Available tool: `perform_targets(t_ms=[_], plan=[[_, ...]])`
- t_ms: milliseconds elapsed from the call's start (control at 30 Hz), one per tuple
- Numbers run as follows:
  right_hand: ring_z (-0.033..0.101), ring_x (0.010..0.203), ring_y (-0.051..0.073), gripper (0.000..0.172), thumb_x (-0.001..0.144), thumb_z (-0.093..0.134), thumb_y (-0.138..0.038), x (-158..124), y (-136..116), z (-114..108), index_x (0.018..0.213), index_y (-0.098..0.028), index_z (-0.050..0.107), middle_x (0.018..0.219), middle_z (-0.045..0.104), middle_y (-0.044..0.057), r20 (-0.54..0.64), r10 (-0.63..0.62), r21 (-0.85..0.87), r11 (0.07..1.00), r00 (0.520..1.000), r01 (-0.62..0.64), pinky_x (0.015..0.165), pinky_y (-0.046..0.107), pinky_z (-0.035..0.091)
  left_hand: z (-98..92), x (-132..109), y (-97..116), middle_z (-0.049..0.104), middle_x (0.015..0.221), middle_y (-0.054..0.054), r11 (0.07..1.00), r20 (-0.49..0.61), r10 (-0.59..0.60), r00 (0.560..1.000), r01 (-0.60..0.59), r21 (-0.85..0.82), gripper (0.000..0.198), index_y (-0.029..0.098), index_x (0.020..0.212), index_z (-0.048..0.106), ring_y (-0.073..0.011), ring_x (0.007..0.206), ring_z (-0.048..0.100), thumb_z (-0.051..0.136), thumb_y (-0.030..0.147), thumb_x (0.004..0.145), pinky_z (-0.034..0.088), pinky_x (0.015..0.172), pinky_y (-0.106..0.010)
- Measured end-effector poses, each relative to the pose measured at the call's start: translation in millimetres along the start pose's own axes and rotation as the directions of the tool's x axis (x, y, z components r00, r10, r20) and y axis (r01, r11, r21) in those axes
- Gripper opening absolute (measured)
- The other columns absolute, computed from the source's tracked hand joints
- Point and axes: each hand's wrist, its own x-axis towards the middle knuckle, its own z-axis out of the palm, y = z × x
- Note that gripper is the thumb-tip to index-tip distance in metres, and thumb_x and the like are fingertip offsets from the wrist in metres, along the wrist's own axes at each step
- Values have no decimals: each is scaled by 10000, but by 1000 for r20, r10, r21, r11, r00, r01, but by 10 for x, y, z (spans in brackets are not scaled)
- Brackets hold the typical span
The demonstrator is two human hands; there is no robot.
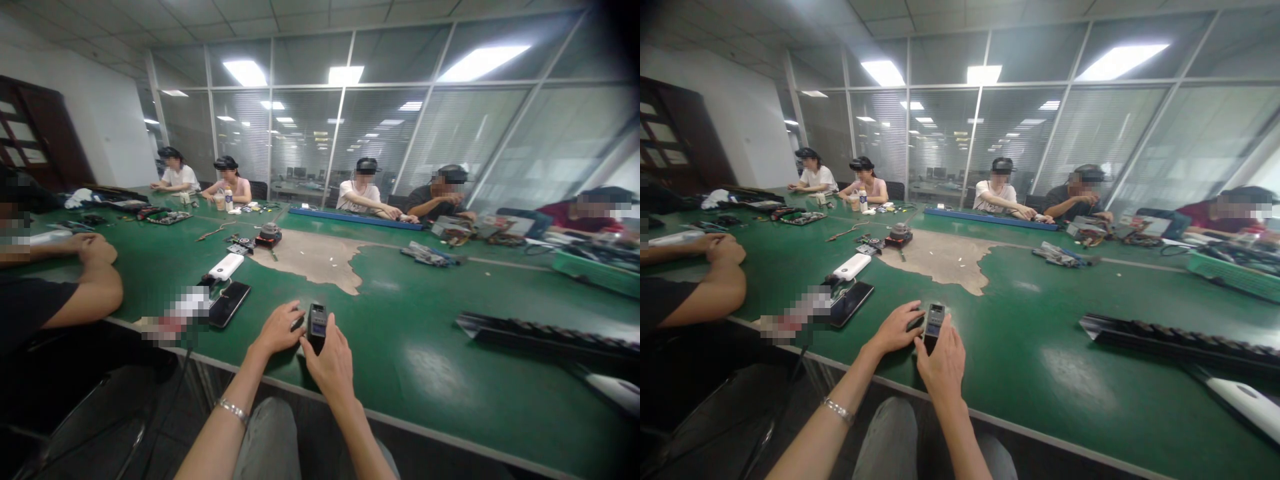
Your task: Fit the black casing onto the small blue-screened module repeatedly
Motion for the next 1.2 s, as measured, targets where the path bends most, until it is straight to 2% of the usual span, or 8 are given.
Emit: perform_targets(t_ms=[133,367,600,700,833,1000,1200], plan=[[455,1254,326,894,815,524,-560,14,28,35,1464,-30,210,1410,429,236,-51,34,91,995,998,-30,991,443,388,-1,3,2,475,1419,-91,1000,11,-9,1000,9,-16,445,221,1250,600,-265,1289,455,591,350,823,358,1095,-426],[550,1145,316,706,886,447,-473,59,15,62,1398,1,343,1264,566,234,21,60,39,997,998,-60,965,430,396,-7,5,21,475,1417,-100,1000,4,2,1000,-2,-17,446,203,1260,595,-267,1291,452,565,344,838,354,1098,-427],[540,1173,316,711,862,492,-443,167,-11,64,1397,0,342,1284,552,241,19,113,58,992,993,-114,966,412,396,-15,15,38,483,1410,-98,1000,11,-6,1000,6,-13,420,209,1239,613,-264,1283,463,543,384,864,361,1094,-425],[532,1183,327,746,860,482,-472,210,-34,9,1406,14,331,1292,542,248,18,151,118,981,988,-152,964,416,404,-1,6,21,479,1413,-97,1000,6,-10,1000,10,-24,425,214,1233,617,-267,1288,458,548,419,867,356,1096,-428],[512,1216,314,781,856,478,-514,271,-53,-174,1419,4,325,1323,518,248,-2,187,198,963,982,-183,991,404,398,15,-3,-8,474,1419,-95,999,9,-20,1000,21,-34,436,223,1224,623,-277,1293,451,595,421,837,351,1098,-442],[481,1252,316,813,836,487,-561,311,159,-354,1426,-22,333,1358,492,234,-64,238,198,955,969,-221,1027,410,376,8,-5,4,472,1422,-89,999,12,-26,1000,27,-35,443,234,1241,611,-275,1301,444,609,397,829,344,1104,-440],[504,1218,341,802,837,475,-545,218,557,-271,1398,17,366,1328,510,257,-59,227,84,972,972,-222,1009,439,390,-5,5,27,476,1418,-91,1000,17,-18,1000,19,-19,435,226,1235,614,-265,1295,453,596,405,839,342,1106,-422]])
